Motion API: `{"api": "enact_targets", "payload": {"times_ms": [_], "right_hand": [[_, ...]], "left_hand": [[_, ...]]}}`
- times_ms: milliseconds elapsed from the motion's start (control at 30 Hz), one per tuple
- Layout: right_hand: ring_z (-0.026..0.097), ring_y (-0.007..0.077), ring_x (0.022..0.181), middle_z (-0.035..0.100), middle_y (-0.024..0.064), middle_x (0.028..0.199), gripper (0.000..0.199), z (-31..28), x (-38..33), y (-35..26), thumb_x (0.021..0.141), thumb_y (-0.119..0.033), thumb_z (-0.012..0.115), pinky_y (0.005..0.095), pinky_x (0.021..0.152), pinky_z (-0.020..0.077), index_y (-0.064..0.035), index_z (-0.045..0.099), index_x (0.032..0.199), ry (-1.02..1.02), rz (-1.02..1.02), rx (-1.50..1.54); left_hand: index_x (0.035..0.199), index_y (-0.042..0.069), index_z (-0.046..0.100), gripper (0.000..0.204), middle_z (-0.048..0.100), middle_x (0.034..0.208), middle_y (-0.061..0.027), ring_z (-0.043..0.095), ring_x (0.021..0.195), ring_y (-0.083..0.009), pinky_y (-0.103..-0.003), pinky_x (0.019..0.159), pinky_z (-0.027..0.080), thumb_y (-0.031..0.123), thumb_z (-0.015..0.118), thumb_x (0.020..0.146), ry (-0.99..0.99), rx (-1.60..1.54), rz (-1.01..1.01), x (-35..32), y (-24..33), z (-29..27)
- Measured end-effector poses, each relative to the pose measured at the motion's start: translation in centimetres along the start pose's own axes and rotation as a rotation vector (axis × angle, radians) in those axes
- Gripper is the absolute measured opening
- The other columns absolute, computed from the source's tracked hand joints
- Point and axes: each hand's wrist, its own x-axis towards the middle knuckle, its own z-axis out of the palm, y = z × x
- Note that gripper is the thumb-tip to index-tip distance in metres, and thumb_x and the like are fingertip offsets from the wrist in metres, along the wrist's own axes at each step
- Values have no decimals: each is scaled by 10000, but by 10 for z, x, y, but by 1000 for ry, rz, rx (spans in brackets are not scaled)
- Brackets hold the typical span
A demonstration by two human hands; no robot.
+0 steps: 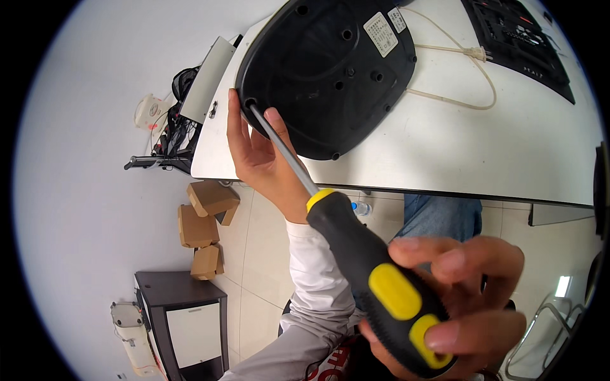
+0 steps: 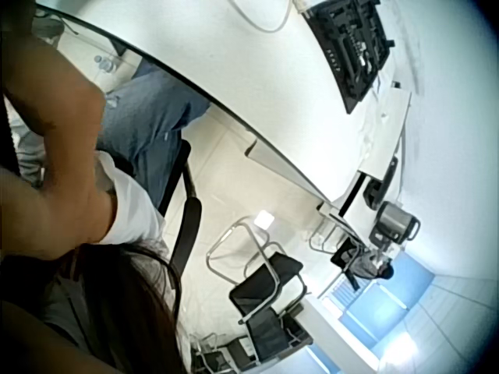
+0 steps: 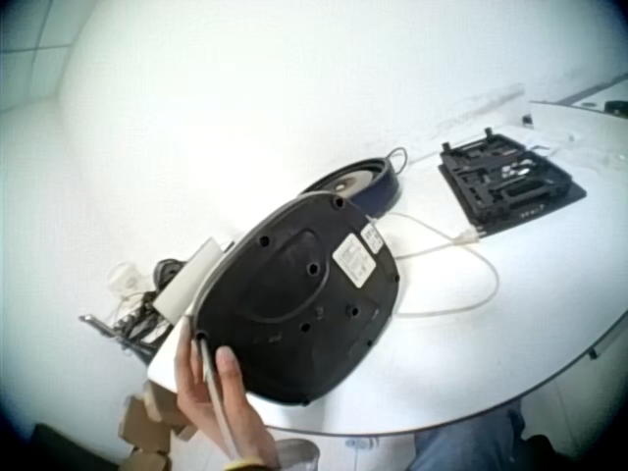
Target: The person uses a screwdriver to remove screws from the base of a standing fan. They repeatedly insert the screwdriver into screw holes, turn it to loosen screws, and place the removed screws into a nearby toolkit. The fan base is flipped and repositioned several times during the process.
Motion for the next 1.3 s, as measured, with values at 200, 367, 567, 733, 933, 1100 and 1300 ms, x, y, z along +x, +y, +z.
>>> {"api": "enact_targets", "payload": {"times_ms": [200, 367, 567, 733, 933, 1100, 1300], "right_hand": [[563, 321, 1081, 418, 141, 1110, 587, -4, 0, 8, 598, 42, 817, 399, 893, 540, -125, 501, 1064, -112, -48, 25], [609, 343, 972, 508, 292, 1086, 285, 20, 4, 4, 751, -96, 680, 412, 851, 526, -44, 555, 1002, 109, -153, 97], [610, 396, 969, 516, 349, 1085, 373, 23, 8, 50, 763, -96, 712, 401, 844, 531, -38, 483, 1052, 186, -420, 148], [626, 315, 916, 532, 226, 1011, 424, 23, 16, -7, 710, -109, 771, 343, 804, 559, -111, 512, 1045, 147, -36, -175], [623, 259, 979, 549, 196, 1068, 429, 24, 20, 42, 686, -85, 788, 342, 853, 534, -112, 540, 1035, 245, -551, -110], [615, 381, 993, 527, 297, 1117, 582, -12, 20, 70, 623, 73, 775, 398, 875, 514, -42, 474, 1108, -88, -679, 20], [601, 332, 978, 515, 190, 1045, 458, -5, 5, 23, 649, 81, 751, 482, 903, 505, -61, 461, 973, -113, -229, 26]], "left_hand": [[1332, 43, 432, 515, 528, 1250, -148, 561, 1069, -190, -270, 938, 428, 114, 642, 866, -29, 58, 22, -1, -2, -2], [1343, 78, 427, 521, 533, 1244, -128, 547, 1084, -183, -270, 967, 396, 164, 640, 875, -26, 37, -38, -4, 6, 0], [1349, 113, 425, 517, 530, 1255, -101, 529, 1092, -171, -273, 993, 363, 198, 633, 884, -37, 39, -97, -5, 8, -2], [1338, 90, 435, 502, 540, 1241, -115, 549, 1076, -174, -262, 946, 404, 143, 626, 877, -16, 35, -78, -4, 7, -3], [1320, 41, 454, 476, 543, 1240, -148, 607, 1024, -197, -232, 862, 487, 22, 604, 868, -7, 61, -19, -1, 10, 5], [1323, 44, 452, 482, 543, 1237, -149, 609, 1026, -204, -231, 861, 488, 31, 609, 867, -2, 6, -27, -3, 8, 2], [1322, 45, 451, 485, 554, 1217, -155, 614, 1022, -207, -230, 856, 493, 40, 615, 866, -6, 47, 3, -4, 4, -4]]}}
